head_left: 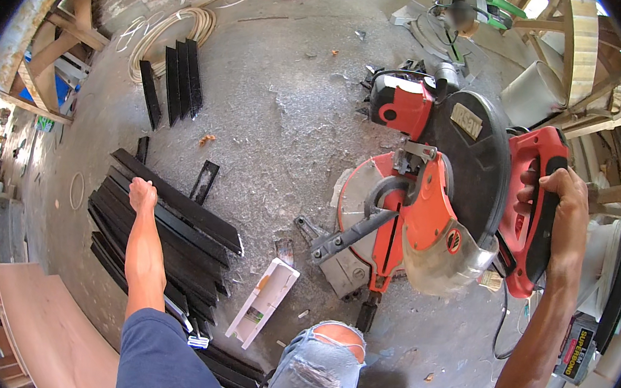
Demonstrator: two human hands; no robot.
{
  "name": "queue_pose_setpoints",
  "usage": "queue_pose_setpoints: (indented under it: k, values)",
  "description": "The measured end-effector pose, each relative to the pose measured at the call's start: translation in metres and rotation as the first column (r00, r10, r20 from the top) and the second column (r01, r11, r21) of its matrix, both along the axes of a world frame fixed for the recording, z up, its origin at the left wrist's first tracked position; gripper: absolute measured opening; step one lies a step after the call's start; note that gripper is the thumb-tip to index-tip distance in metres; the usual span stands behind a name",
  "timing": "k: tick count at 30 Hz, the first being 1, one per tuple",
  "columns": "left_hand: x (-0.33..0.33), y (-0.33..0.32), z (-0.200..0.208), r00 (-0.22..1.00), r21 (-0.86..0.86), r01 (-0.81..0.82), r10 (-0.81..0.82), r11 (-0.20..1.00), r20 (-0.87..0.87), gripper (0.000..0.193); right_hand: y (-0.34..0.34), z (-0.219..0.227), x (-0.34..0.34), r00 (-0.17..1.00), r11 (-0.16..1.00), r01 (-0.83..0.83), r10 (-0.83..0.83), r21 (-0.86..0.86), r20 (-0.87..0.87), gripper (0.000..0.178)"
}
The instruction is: The person cuts multiple pieces of black wood trim using a red miter saw on a workshop floor.
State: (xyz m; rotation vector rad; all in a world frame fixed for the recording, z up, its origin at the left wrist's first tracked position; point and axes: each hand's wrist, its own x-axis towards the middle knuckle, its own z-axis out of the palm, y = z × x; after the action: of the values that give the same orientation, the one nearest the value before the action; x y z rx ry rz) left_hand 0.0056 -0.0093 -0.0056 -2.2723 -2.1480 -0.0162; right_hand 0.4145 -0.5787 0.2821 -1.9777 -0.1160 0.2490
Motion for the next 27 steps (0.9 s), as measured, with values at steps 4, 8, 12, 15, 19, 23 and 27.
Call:
queue_pose_setpoints:
  k: [4, 8, 12, 15, 19, 23, 27]
  values:
    - [0.006, -0.010, 0.005, 0.996, 0.069, 0.093, -0.093, 0.993, -0.004, 0.035, 0.002, 0.001, 0.001, 0.999, 0.999, -0.034, 0.034, -0.036, -0.001, 0.027]
    - [-0.002, -0.037, -0.003, 0.988, 0.187, 0.143, -0.153, 0.972, 0.039, 0.037, 0.000, -0.004, 0.004, 0.997, 0.997, -0.071, 0.070, -0.027, -0.025, 0.028]
    - [-0.014, -0.091, -0.018, 0.986, 0.286, 0.081, -0.120, 0.955, 0.120, 0.032, -0.009, -0.002, 0.009, 0.996, 0.996, -0.069, 0.066, -0.054, -0.053, 0.027]
    - [-0.042, -0.127, -0.017, 0.985, 0.201, -0.149, 0.163, 0.968, -0.055, 0.044, -0.010, -0.008, 0.013, 0.999, 0.997, -0.044, 0.043, -0.060, -0.013, 0.027]
    - [-0.074, -0.146, -0.007, 0.963, 0.070, -0.239, 0.246, 0.968, -0.112, 0.059, -0.006, -0.015, 0.017, 0.995, 0.996, -0.085, 0.085, -0.009, -0.043, 0.027]
    - [-0.099, -0.149, -0.013, 0.860, 0.125, -0.510, 0.507, 0.851, 0.060, 0.060, -0.005, -0.018, 0.018, 0.996, 0.997, -0.080, 0.079, -0.012, -0.031, 0.028]
    - [-0.108, -0.171, 0.001, 0.811, 0.136, -0.575, 0.584, 0.807, -0.033, 0.054, -0.012, -0.021, 0.025, 0.998, 0.998, -0.056, 0.056, 0.009, -0.024, 0.030]
